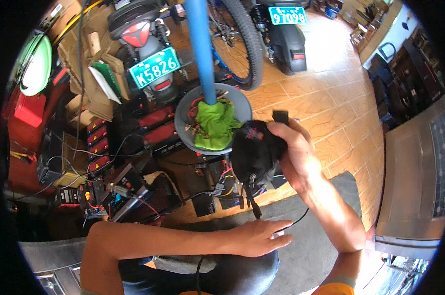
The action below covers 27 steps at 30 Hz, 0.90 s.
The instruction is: The person uses a multimeter to test connections on several red batteries and a power inverter. They connect and disconnect probes to battery terminals and the inverter, then place the inverter into a black mesh bag.
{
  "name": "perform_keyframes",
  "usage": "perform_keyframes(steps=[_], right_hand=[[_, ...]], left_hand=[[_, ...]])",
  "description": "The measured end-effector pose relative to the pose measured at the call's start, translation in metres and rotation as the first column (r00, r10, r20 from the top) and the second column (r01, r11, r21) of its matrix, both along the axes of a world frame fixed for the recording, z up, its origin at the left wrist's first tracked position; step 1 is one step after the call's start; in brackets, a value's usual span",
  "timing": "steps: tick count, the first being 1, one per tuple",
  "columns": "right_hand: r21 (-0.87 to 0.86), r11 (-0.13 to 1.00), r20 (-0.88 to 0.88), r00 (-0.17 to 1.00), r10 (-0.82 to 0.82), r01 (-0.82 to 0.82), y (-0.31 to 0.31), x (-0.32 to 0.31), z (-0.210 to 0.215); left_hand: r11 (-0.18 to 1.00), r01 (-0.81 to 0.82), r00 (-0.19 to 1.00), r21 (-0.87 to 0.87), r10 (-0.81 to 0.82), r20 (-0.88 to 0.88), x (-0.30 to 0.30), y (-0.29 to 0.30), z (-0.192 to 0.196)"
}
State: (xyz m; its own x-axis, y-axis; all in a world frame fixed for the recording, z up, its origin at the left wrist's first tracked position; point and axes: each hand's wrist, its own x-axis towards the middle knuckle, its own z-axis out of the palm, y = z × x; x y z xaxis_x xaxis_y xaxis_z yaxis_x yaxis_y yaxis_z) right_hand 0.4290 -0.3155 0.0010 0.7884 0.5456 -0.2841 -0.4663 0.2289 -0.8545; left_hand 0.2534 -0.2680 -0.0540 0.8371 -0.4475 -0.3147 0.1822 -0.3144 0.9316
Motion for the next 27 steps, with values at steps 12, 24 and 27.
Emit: perform_keyframes(steps=[12, 24, 27], right_hand=[[-0.085, 0.995, -0.014, 0.998, -0.061, 0.060, -0.001, -0.027, -0.052], [-0.219, 0.966, -0.112, 0.987, 0.114, -0.137, -0.009, -0.033, -0.096], [-0.292, 0.924, -0.136, 0.967, 0.215, -0.246, -0.019, -0.019, -0.103]], left_hand=[[0.974, -0.196, 0.977, 0.115, 0.204, -0.065, -0.128, 0.087, -0.029], [0.912, 0.227, 0.867, 0.340, -0.030, -0.497, -0.215, 0.235, -0.079], [0.865, 0.340, 0.815, 0.369, -0.075, -0.575, -0.250, 0.262, -0.086]])
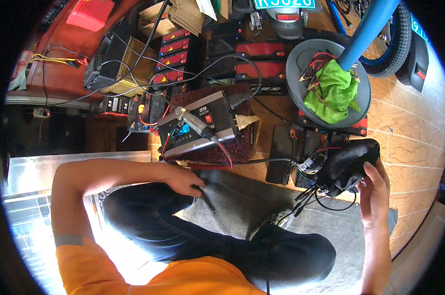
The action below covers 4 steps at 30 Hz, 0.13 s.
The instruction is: The person uses a multimeter to test connections on several red batteries and a power inverter. They connect and disconnect probes to battery terminals and the inverter, then place the inverter into a black mesh bag.
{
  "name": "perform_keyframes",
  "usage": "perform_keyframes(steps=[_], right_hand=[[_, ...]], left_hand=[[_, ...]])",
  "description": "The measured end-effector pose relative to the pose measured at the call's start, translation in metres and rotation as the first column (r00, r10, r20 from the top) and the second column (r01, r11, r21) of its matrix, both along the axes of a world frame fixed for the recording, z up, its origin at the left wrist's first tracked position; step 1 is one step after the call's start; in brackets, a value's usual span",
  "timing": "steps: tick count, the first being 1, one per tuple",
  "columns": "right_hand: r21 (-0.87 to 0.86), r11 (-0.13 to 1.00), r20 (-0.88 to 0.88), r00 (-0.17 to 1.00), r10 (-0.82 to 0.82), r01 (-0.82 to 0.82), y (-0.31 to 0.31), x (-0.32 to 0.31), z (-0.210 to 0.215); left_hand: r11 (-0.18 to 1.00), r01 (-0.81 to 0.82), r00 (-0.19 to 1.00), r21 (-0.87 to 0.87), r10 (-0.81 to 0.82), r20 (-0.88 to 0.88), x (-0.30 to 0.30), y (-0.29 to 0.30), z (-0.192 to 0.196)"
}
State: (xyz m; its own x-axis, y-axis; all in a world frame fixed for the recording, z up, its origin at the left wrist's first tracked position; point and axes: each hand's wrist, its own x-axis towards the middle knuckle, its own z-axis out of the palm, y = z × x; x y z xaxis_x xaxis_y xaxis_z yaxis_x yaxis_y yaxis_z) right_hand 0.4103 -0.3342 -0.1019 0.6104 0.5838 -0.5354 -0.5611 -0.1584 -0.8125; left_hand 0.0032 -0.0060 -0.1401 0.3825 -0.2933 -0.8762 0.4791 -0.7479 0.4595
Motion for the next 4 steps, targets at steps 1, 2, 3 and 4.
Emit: perform_keyframes(steps=[1, 2, 3, 4], right_hand=[[-0.009, 0.999, -0.016, 0.999, 0.048, -0.048, -0.004, 0.007, -0.003], [-0.029, 0.994, -0.036, 0.994, 0.106, -0.107, -0.007, 0.013, -0.009], [-0.128, 0.981, -0.004, 0.990, 0.143, -0.143, -0.012, 0.020, -0.017], [-0.226, 0.962, 0.008, 0.987, 0.158, -0.152, -0.022, 0.026, -0.025]], left_hand=[[1.000, 0.013, 0.997, 0.020, -0.012, -0.081, -0.010, 0.010, 0.000], [0.997, 0.060, 0.985, 0.051, -0.050, -0.163, -0.020, 0.020, 0.000], [0.999, 0.036, 0.977, 0.025, -0.030, -0.212, -0.031, 0.027, 0.001], [0.999, 0.040, 0.979, -0.001, -0.040, -0.200, -0.027, 0.026, -0.012]])
